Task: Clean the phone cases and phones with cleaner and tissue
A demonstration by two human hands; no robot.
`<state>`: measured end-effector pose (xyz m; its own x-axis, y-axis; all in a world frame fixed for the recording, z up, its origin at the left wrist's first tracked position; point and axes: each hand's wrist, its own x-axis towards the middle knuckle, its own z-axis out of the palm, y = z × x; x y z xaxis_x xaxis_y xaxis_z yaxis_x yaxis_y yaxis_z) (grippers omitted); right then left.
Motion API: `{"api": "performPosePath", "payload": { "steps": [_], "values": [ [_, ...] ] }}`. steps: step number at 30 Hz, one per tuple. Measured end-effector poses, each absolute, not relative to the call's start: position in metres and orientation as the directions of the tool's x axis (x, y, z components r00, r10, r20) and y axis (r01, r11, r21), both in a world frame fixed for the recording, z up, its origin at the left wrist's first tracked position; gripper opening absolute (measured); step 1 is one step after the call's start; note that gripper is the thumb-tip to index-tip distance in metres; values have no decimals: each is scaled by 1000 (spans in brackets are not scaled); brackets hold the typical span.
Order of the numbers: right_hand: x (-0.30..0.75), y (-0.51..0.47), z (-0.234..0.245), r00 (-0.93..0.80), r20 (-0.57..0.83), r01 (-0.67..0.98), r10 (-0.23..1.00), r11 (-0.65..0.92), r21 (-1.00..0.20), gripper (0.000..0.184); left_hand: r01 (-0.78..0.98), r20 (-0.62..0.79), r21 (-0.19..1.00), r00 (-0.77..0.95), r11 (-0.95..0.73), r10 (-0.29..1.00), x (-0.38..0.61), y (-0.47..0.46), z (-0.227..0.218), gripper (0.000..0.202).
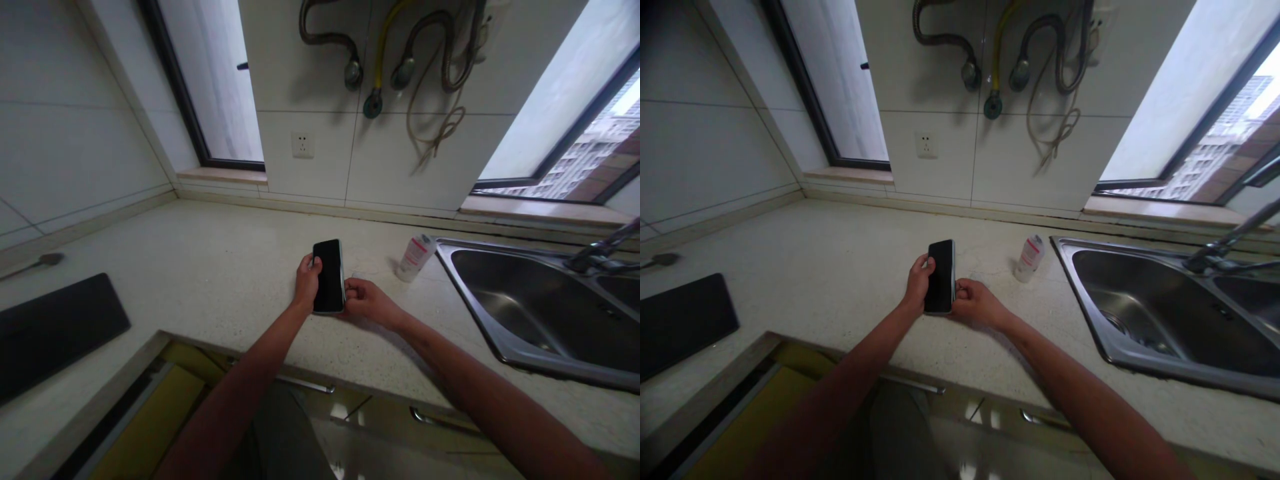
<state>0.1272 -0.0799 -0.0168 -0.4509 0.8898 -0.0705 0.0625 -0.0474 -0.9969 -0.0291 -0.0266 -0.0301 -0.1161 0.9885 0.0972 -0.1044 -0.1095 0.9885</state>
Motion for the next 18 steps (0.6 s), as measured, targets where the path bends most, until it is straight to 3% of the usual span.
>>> {"api": "performPosePath", "payload": {
  "steps": [4,7,9,18],
  "values": [
    [133,-75,-17,-359,-40,99,932,-5,-995,23,15,143,990,-69,-142,987,-23,-34,-28,51],
    [140,-70,-16,-275,46,212,960,107,-971,19,28,207,978,40,-208,978,-19,-43,-26,94],
    [142,-69,-14,-256,107,269,961,177,-947,18,27,212,976,104,-216,972,-19,-45,-26,106],
    [142,-74,-12,-271,111,246,956,181,-952,17,-40,234,972,196,-231,952,-24,-44,-26,95]
  ]
}}
